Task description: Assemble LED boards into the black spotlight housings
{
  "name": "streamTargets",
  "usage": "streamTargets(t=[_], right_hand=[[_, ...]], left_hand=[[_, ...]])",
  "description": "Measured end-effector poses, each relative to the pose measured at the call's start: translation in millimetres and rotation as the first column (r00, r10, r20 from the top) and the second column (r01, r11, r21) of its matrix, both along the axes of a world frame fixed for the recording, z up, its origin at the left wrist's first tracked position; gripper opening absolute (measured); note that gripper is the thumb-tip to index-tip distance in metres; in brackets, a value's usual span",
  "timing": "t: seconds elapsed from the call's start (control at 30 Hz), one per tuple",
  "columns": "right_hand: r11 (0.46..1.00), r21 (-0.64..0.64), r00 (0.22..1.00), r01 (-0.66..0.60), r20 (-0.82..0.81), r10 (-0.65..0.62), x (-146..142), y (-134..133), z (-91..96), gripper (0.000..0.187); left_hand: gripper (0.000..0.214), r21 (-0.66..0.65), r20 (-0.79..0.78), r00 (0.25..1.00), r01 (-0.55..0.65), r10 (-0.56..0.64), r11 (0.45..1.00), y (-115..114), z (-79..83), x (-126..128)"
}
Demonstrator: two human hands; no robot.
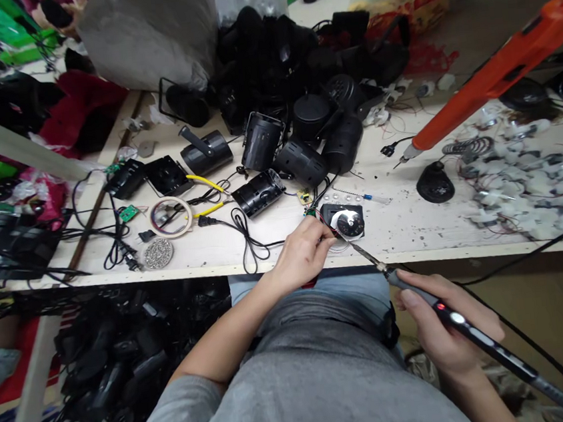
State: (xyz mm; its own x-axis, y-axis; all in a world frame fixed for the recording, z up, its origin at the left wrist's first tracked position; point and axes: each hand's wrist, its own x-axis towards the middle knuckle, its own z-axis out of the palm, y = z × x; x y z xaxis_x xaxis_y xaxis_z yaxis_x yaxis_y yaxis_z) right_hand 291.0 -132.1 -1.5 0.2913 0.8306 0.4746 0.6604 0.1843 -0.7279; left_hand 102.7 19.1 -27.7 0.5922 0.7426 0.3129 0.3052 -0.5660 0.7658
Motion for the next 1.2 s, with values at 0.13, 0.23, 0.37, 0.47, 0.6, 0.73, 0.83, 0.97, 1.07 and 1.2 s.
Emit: streamTargets(t=[0.13, 0.23, 0.37, 0.47, 0.6, 0.73, 0.83, 0.97, 1.07, 1.2], right_hand=[[0.996, 0.065, 0.982, -0.054, 0.184, 0.041, -14.5, 11.0, 10.5, 0.027], [0.994, 0.098, 0.961, -0.051, 0.275, 0.022, -20.0, 16.3, 14.5, 0.025], [0.995, 0.097, 0.952, -0.037, 0.304, 0.006, -20.5, 18.2, 14.5, 0.021], [0.993, 0.111, 0.946, -0.042, 0.325, 0.004, -19.8, 19.1, 13.3, 0.019], [0.992, 0.119, 0.94, -0.044, 0.341, 0.0, -20.9, 21.0, 10.8, 0.021], [0.992, 0.121, 0.945, -0.039, 0.328, -0.002, -22.3, 22.0, 7.8, 0.02], [0.992, 0.119, 0.944, -0.043, 0.329, 0.002, -22.2, 22.4, 6.7, 0.02], [0.992, 0.113, 0.94, -0.049, 0.341, 0.007, -21.7, 23.4, 7.0, 0.021], [0.993, 0.103, 0.94, -0.049, 0.341, 0.011, -21.7, 23.9, 7.2, 0.02], [0.993, 0.108, 0.938, -0.046, 0.347, 0.006, -22.1, 24.6, 6.9, 0.02]], left_hand=[[0.01, -0.015, 0.01, 1.0, 0.008, -0.008, 1.0, 0.8, -0.3, -0.6], [0.01, -0.023, 0.02, 1.0, 0.011, -0.011, 1.0, 1.3, -1.0, -0.4], [0.01, -0.023, 0.033, 0.999, 0.024, -0.023, 0.999, 1.8, -3.4, 0.3], [0.011, -0.023, 0.034, 0.999, 0.032, -0.031, 0.999, 2.1, -4.9, 0.8], [0.011, -0.028, 0.041, 0.998, 0.051, -0.05, 0.998, 2.4, -4.9, 1.2], [0.011, -0.035, 0.048, 0.997, 0.057, -0.055, 0.998, 2.4, -4.2, 1.4], [0.01, -0.044, 0.042, 0.998, 0.056, -0.054, 0.997, 2.2, -4.7, 1.4], [0.009, -0.044, 0.037, 0.998, 0.05, -0.048, 0.998, 1.9, -6.0, 1.4], [0.01, -0.043, 0.029, 0.999, 0.047, -0.046, 0.998, 1.9, -6.5, 1.2], [0.01, -0.045, 0.023, 0.999, 0.047, -0.046, 0.998, 2.2, -6.4, 1.0]])
